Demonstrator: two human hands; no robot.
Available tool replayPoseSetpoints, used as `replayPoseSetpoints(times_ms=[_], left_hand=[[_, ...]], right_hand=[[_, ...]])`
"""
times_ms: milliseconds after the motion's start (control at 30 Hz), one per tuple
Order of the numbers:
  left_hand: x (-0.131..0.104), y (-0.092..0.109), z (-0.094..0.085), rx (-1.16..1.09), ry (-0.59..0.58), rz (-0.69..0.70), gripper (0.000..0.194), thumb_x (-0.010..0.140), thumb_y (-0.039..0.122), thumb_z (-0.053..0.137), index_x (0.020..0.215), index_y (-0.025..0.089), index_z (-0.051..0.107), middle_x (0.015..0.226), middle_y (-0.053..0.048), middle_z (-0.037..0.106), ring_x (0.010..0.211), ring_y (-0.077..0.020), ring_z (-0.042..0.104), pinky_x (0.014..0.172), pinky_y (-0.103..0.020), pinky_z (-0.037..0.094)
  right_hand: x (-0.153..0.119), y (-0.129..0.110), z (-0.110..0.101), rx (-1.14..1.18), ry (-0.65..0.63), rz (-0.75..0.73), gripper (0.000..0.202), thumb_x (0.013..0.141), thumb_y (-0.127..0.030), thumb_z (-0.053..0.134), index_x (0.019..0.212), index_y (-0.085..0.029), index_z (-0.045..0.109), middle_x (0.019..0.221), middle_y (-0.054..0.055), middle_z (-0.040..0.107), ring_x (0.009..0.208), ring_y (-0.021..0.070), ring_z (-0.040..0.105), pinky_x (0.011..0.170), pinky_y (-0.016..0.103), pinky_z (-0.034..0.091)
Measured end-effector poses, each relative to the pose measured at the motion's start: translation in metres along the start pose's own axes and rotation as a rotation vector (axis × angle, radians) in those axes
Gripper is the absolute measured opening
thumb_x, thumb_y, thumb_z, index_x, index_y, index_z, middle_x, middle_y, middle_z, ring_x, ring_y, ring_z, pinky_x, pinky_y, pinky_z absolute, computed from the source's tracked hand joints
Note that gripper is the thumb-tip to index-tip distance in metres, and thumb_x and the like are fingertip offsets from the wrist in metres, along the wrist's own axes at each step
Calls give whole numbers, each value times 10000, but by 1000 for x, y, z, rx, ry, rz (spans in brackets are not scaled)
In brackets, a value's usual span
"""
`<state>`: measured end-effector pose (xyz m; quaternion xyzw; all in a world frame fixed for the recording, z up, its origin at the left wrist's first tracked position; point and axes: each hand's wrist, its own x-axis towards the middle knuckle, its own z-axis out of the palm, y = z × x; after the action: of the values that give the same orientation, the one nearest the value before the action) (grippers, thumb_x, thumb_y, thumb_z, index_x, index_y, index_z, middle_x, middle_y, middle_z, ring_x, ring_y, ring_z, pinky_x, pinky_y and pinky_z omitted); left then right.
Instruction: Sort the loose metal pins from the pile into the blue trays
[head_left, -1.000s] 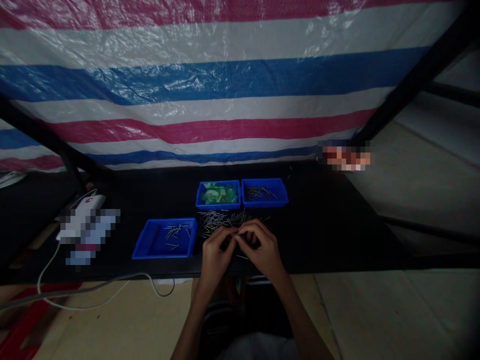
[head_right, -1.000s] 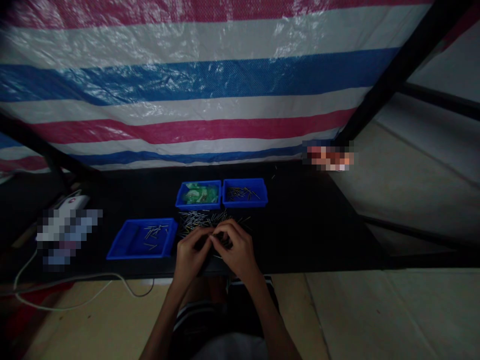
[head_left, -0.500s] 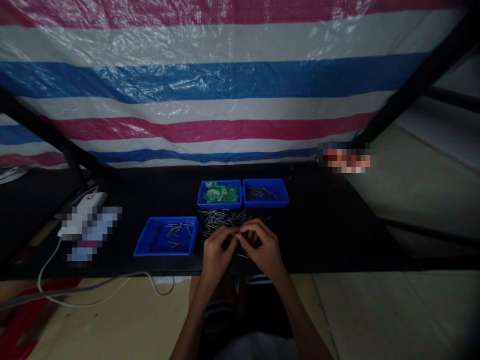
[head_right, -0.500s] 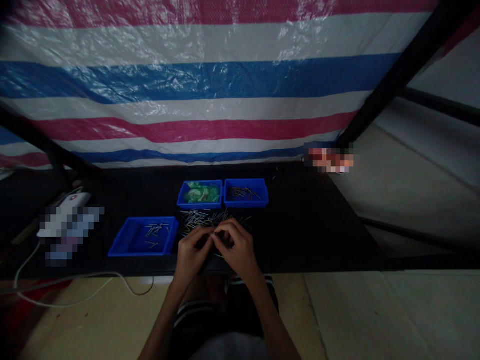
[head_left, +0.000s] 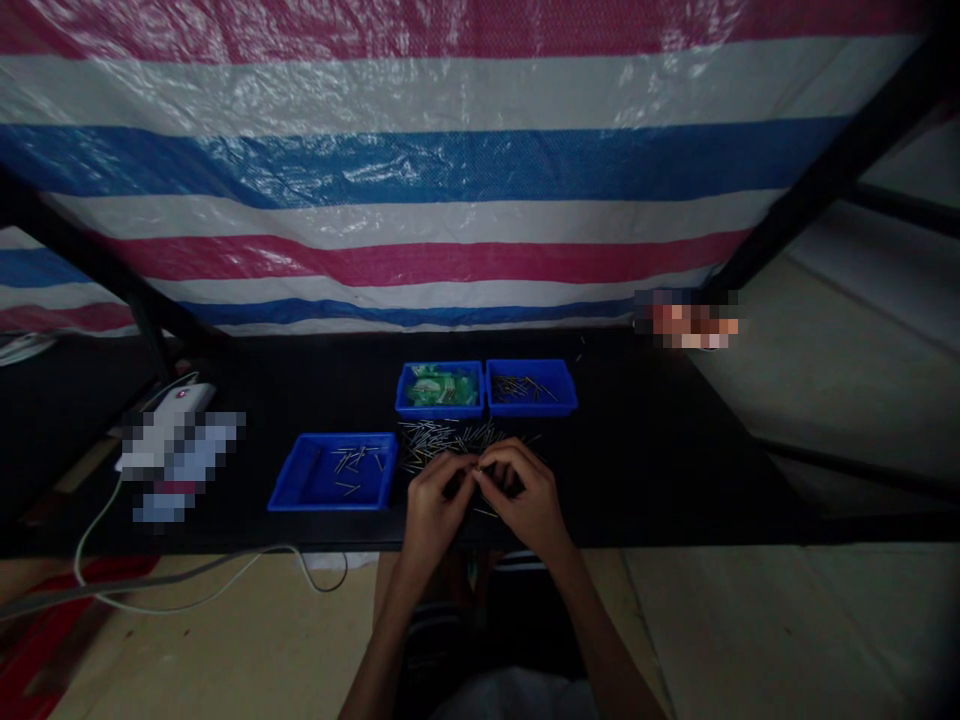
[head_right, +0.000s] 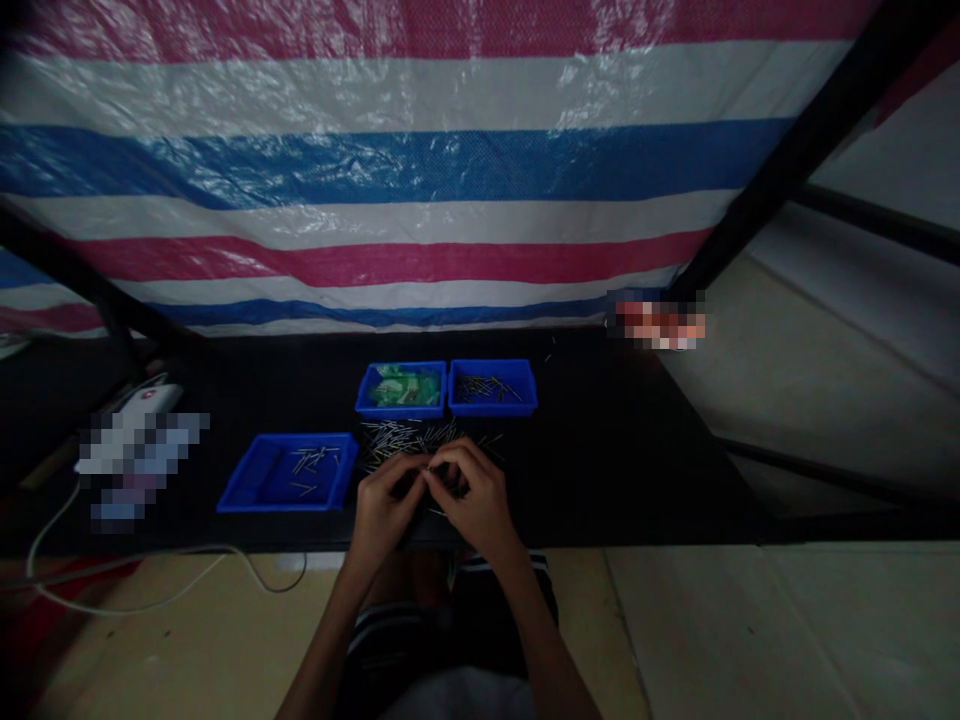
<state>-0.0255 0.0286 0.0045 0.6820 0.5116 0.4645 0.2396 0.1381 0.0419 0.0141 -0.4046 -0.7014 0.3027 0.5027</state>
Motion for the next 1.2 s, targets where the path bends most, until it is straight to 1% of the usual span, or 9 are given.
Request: replayPoseSetpoints(times_ms=[133,267,467,567,667,767,900,967,1200], left_hand=[[1,1,-1,31,27,0,175,951,186,650,1085,242,748,959,-21,763,896,-178,694,824,-291,533],[2,3,-1,55,58,-31,209,972,249,650,1168,248,723,996,-31,765,917,-189,686,828,-307,527],[4,4,0,88,52,5,124,983,235,638,1036,259,747,962,-1,776,915,-187,687,898,-337,494],[4,5,0,84,55,6,124,987,234,631,1014,258,750,951,3,777,895,-182,688,872,-331,493],[4,6,-1,80,70,-9,132,991,239,623,1001,257,753,939,0,778,895,-187,693,859,-331,498],[3,6,-1,78,84,-36,147,1000,249,606,991,255,753,956,-9,784,918,-197,700,868,-340,502],[3,5,-1,77,98,-54,149,999,254,603,976,246,751,954,-16,783,924,-202,698,847,-335,511],[4,4,-1,81,97,-48,150,1000,260,602,975,243,749,946,-20,781,917,-204,695,850,-341,512],[3,3,-1,82,104,-53,168,1007,284,589,977,238,748,954,-31,781,919,-209,702,852,-346,523]], right_hand=[[-2,-1,1,15,51,-2,89,938,-182,682,999,-239,651,1015,24,707,712,115,606,616,261,483],[1,-1,-3,-3,191,7,90,952,-189,675,1023,-239,650,1056,28,749,715,115,637,632,260,509],[52,6,-31,-306,421,-26,73,954,-263,678,1012,-223,698,880,9,722,595,113,558,606,269,492],[72,13,-46,-422,346,-28,127,945,-281,678,1049,-223,723,1068,45,726,663,121,583,694,291,520],[62,18,-49,-458,353,-5,172,959,-295,655,1101,-226,725,1101,51,715,679,127,584,746,306,531],[34,21,-41,-439,325,19,135,983,-300,627,1045,-233,726,979,27,714,664,133,579,706,294,521],[8,22,-28,-540,102,24,99,977,-281,645,1028,-257,726,987,21,724,888,189,649,849,334,518],[8,22,-25,-588,51,31,102,967,-279,663,1045,-262,728,1020,27,722,979,216,639,896,357,509],[20,25,-18,-632,-32,44,229,931,-274,704,1159,-266,717,1090,58,683,1045,257,598,912,400,523]])
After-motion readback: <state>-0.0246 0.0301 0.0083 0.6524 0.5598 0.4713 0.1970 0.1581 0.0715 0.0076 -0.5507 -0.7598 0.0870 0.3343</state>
